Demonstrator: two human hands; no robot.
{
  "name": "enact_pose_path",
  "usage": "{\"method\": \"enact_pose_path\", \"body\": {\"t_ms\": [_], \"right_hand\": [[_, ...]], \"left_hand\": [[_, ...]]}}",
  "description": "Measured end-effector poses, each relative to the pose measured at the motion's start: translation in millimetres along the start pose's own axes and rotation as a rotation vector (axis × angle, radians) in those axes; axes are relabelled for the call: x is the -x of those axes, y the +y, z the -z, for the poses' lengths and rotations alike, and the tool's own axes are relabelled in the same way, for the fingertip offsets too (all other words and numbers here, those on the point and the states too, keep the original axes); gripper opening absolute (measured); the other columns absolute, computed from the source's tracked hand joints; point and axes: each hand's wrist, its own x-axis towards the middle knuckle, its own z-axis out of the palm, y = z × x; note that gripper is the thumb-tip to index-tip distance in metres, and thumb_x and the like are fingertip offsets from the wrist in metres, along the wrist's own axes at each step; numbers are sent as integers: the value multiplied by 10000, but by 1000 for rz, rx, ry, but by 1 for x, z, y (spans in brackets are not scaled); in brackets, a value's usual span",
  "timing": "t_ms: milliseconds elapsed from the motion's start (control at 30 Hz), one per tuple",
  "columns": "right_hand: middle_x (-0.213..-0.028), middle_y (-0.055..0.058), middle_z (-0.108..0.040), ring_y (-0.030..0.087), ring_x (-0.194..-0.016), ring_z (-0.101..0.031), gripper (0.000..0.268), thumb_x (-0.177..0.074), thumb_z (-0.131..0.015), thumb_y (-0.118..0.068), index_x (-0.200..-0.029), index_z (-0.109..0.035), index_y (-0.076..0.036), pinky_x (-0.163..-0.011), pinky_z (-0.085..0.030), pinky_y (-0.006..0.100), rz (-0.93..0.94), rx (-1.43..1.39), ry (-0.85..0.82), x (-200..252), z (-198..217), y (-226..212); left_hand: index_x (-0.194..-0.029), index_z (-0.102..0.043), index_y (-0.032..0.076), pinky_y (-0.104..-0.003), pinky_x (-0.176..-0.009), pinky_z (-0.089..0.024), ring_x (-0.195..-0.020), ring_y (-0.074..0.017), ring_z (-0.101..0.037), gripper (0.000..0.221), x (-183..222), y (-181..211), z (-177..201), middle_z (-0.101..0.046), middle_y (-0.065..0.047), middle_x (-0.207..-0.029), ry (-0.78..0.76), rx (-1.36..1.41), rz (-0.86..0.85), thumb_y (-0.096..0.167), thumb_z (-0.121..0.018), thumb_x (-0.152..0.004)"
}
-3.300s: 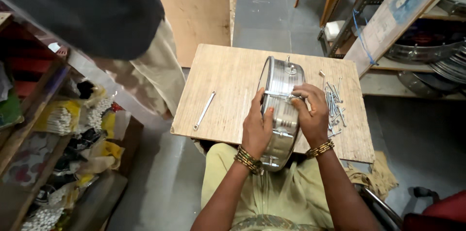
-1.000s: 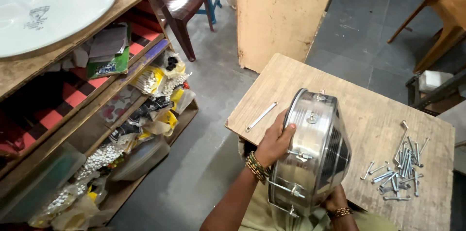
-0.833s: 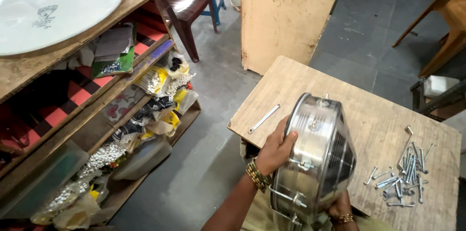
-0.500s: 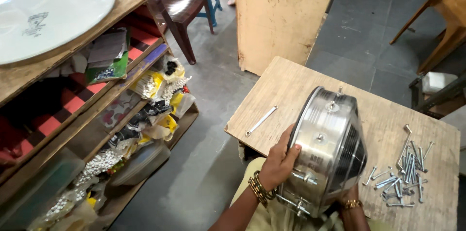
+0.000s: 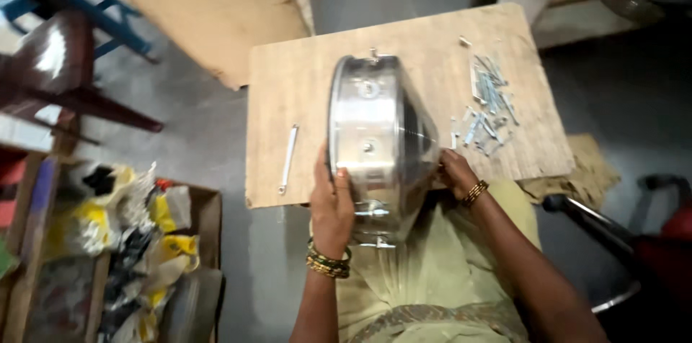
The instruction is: The person removes the head from a drum, handles several metal bolts, and fits a metal ring onto the drum shell using a wrench.
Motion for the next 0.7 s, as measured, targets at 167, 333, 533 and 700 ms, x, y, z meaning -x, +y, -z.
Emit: {"method": "enact_pose_path", "body": {"t_ms": [167,333,533,700], "right_hand": [[-867,42,-697,125,-683,-634,256,-926,-702,-156,-1152,-633,-57,-555,-517,266,53,-90,55,27,62,-45],[-822,55,-665,135,-653,-622,240,-938,-676,-66,-1173,-657,-24,-549,-506,265,126,-22,311,17,122,-52],[-826,75,-698,163,-654,-633,188,-942,-683,-64,-1124,-716,-38,-569,-512,308,309,277,257,-22,114,-33],[-932,138,-694,342,-869,-669,191,-839,-700,-124,-1021,-755,-136,-744,-551,457,848,1129,304,-33,56,-18]], "left_hand": [[-1564,-394,26,-407,-848,-540,-1008,-348,-691,485,-15,-3,2,-671,-273,-1262,76,-155,-75,184,-447,-1109],[-1536,-432,67,-399,-709,-517,-773,-309,-679,519,-28,-1,5,-731,-232,-1034,67,-114,243,206,-457,-1037],[-1564,-386,-23,-390,-874,-516,-991,-296,-648,491,-36,4,-16,-667,-266,-1253,86,-150,-99,173,-466,-1120],[-1550,-380,-11,-360,-795,-522,-825,-238,-618,520,-44,20,-26,-692,-219,-1151,66,-95,17,189,-478,-1079]]}}
